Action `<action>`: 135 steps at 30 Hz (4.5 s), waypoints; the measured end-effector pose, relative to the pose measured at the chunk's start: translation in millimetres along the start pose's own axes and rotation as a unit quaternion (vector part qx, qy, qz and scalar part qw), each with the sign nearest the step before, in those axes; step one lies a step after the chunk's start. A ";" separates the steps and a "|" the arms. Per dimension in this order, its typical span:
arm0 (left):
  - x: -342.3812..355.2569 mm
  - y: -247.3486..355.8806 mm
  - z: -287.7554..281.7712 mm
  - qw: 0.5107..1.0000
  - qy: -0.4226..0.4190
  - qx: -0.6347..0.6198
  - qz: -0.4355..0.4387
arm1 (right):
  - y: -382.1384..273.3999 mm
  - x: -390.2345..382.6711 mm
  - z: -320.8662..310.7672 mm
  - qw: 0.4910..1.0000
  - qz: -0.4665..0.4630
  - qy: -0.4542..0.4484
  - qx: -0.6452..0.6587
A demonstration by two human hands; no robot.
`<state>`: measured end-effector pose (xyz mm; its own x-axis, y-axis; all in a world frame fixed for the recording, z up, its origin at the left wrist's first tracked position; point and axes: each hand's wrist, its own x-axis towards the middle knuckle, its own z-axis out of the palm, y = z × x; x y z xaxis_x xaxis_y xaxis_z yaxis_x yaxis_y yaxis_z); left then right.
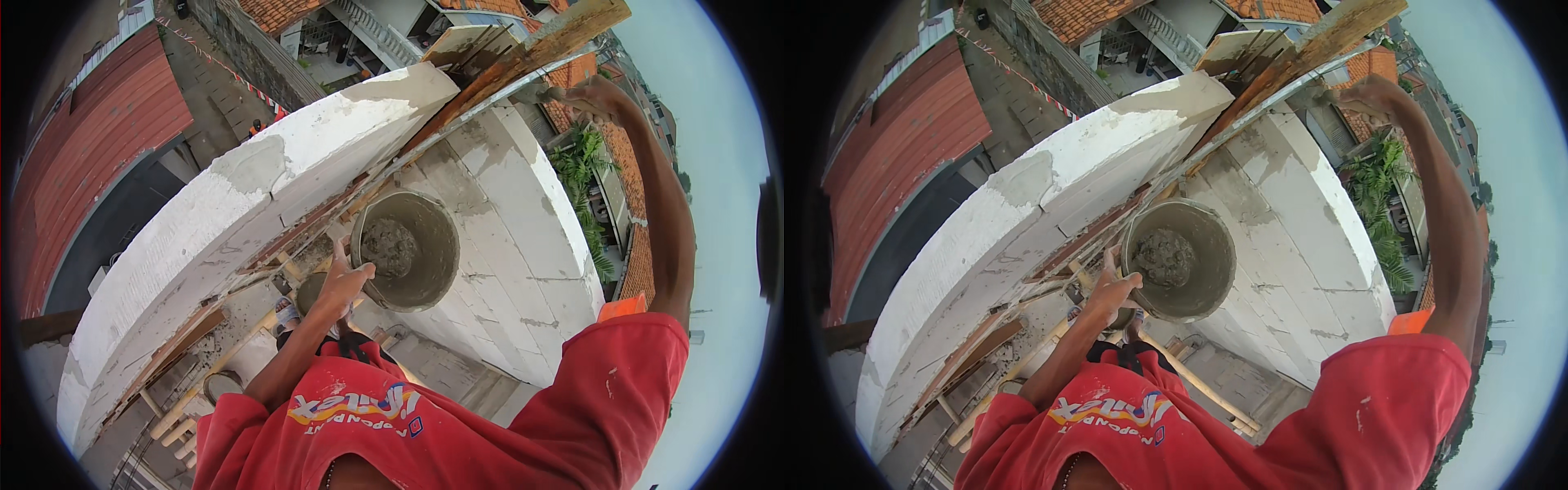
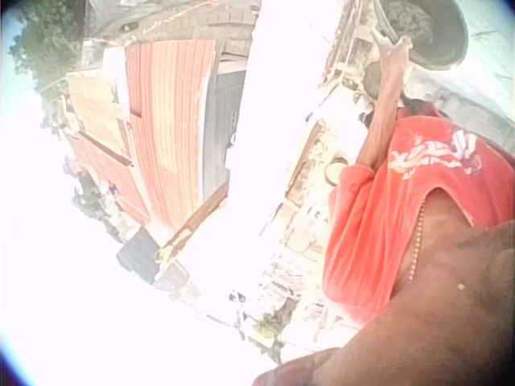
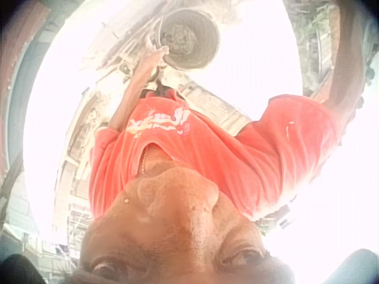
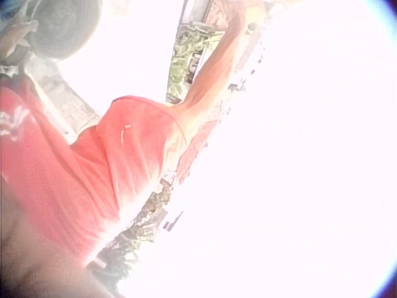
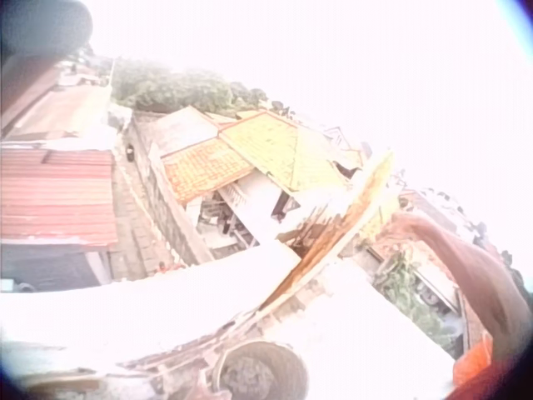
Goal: The person moves a bucket of water, picks up a bucket of mortar, and applies the mortar onto a brick wall using a trowel.
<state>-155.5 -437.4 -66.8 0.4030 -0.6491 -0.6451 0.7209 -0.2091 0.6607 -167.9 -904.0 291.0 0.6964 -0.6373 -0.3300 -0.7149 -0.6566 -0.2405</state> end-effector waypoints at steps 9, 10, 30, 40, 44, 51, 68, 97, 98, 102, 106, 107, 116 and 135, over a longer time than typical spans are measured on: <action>-2.6 -3.6 3.5 1.000 -0.001 0.002 0.008 | 33.1 -60.6 53.4 0.989 0.052 0.053 0.129; -3.0 0.0 5.5 1.000 -0.005 0.006 0.006 | 43.6 -70.2 64.2 0.979 0.066 0.063 0.185; 15.0 83.5 50.1 0.912 -0.172 0.292 0.230 | 29.9 -257.3 361.2 0.981 -0.036 0.190 -0.024; 6.5 102.7 56.5 0.896 -0.150 0.356 0.219 | 13.0 -286.2 316.0 0.965 -0.039 0.162 -0.200; -0.4 105.4 71.7 0.821 -0.136 0.470 0.293 | 17.4 -263.2 302.3 0.968 -0.001 0.131 -0.216; -10.1 119.8 77.0 0.837 -0.142 0.428 0.309 | 101.5 -240.1 348.4 0.991 -0.085 0.044 0.097; 14.6 87.6 54.3 0.957 -0.125 0.203 0.167 | 85.6 -254.3 411.2 0.844 0.122 -0.059 0.519; 23.2 16.1 26.0 0.996 -0.062 -0.014 0.056 | -1.0 -26.6 23.9 0.997 0.042 0.046 0.052; 21.1 15.0 24.5 0.996 -0.069 -0.006 0.047 | 7.4 -32.4 23.6 0.996 0.043 0.061 0.045; 28.8 0.5 32.4 0.994 -0.001 0.072 0.084 | 32.4 -71.7 34.1 0.981 0.076 0.135 0.117; 20.3 19.3 37.7 0.994 -0.031 0.073 0.070 | 63.3 -131.6 62.2 0.950 0.097 0.121 0.269; 24.7 20.6 36.7 0.996 -0.041 0.058 0.056 | 62.8 -149.6 74.5 0.936 0.111 0.116 0.312; 40.5 56.9 49.2 0.968 -0.085 0.149 0.182 | 66.3 -276.0 198.2 0.932 0.136 -0.021 0.337; 26.1 107.1 60.6 0.896 -0.207 0.349 0.178 | -38.1 -265.1 300.6 0.929 -0.106 0.212 -0.284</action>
<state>-101.9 -521.0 10.3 0.1890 -0.9515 -0.2427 0.0005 -0.2471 0.9690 -344.3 -588.8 113.2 0.8662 -0.4919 0.0874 -0.4938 -0.8162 0.3001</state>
